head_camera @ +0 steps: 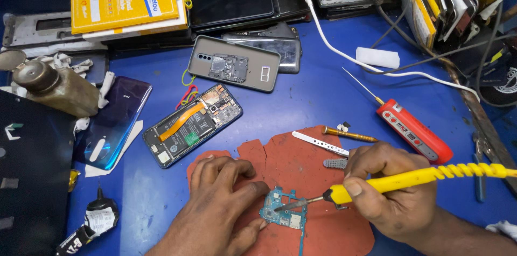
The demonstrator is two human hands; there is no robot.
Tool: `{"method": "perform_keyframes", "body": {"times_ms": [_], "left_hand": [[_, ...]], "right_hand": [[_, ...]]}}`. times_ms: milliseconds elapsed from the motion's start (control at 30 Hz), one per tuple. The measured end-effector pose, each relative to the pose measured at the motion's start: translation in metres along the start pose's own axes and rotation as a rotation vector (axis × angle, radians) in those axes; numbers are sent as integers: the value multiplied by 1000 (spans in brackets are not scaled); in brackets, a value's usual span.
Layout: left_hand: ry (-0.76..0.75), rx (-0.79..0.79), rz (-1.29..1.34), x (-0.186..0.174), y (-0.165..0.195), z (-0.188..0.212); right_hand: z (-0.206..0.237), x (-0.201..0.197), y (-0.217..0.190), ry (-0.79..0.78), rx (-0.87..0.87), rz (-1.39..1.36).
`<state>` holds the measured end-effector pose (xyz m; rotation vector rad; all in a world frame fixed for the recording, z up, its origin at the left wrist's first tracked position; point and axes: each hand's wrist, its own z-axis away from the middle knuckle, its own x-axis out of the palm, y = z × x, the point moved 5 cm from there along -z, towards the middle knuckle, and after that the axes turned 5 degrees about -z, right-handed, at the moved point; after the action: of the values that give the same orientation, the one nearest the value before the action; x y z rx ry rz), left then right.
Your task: The person solders a disassembled smartphone motherboard on a red mat, holding the board steady with one hand while applying a yellow soldering iron to its components with the other. A disassembled phone body and other phone parts lie on the blue workbench around them.
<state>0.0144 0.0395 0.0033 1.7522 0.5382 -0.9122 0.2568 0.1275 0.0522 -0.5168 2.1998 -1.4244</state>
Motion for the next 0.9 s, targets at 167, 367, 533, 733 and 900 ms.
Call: {"method": "perform_keyframes", "body": {"times_ms": [167,367,533,733,900], "left_hand": [[-44,-49,0,1,0,-2],[-3,-3,2,0,0,-1],[-2,-3,-1,0,1,0],[-43,-49,-5,0,0,-2],[7,-10,-7,-1,1,1]], "right_hand": [[-1,0,0,6,-20,14],[0,1,1,10,-21,-8],[0,1,2,6,-12,-25],[-1,0,1,2,-25,-9],[-1,0,1,-5,-21,-29]]}}
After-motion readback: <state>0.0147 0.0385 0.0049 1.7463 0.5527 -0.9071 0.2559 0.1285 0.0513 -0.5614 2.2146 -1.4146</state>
